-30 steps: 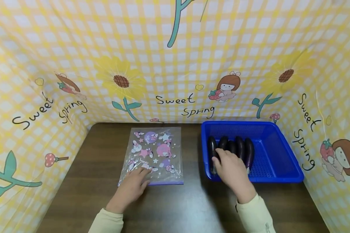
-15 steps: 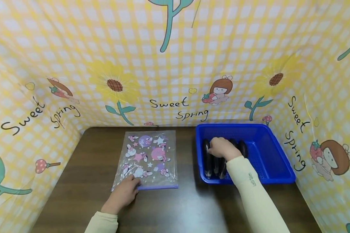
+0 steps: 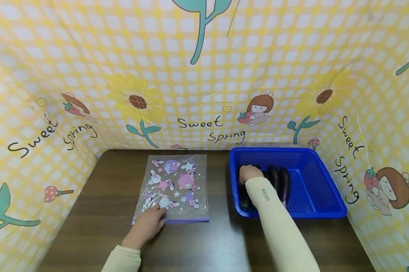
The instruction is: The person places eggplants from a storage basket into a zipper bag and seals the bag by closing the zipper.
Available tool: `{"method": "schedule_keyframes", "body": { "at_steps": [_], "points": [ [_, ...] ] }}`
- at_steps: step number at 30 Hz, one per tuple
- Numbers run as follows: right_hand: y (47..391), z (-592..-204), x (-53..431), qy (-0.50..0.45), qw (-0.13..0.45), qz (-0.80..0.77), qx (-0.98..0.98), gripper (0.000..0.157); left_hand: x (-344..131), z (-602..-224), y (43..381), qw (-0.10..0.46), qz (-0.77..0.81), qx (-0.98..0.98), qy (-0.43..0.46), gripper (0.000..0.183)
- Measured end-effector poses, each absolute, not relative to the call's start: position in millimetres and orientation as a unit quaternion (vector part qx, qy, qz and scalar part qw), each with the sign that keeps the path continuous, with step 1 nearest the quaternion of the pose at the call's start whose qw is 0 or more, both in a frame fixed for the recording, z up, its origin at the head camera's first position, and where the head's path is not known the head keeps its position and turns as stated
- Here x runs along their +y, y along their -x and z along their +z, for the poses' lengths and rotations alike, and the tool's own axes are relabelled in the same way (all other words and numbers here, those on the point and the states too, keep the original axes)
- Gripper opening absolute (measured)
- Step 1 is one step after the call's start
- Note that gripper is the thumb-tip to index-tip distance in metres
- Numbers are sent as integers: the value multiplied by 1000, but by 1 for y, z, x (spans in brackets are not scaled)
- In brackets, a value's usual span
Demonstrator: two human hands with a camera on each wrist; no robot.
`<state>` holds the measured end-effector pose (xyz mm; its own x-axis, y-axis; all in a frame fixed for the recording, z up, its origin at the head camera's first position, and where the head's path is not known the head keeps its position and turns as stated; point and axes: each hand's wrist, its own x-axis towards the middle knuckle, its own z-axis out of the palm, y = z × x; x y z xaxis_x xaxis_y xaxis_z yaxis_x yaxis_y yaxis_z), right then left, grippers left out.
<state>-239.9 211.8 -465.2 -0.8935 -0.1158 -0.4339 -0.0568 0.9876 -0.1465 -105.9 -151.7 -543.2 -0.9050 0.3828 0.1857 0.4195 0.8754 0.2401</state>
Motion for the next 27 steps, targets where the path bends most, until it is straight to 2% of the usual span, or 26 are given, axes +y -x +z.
{"method": "schedule_keyframes", "body": {
  "at_steps": [5,11,16,21,27],
  "points": [
    [238,-467,206,10,246,-57,968,8,-149,-545,107,75,-132,-966,210,17],
    [232,-473,212,-4,292,-67,954,23,-145,-546,105,98,-99,-970,199,15],
    [229,-471,218,-6,311,-86,946,25,-135,-550,102,137,-73,-971,182,20],
    [224,-462,223,-7,328,-96,940,26,-132,-552,102,138,-68,-973,174,16],
    [226,-453,225,-16,329,-140,934,31,-135,-555,101,137,-57,-974,171,23]
  ]
}}
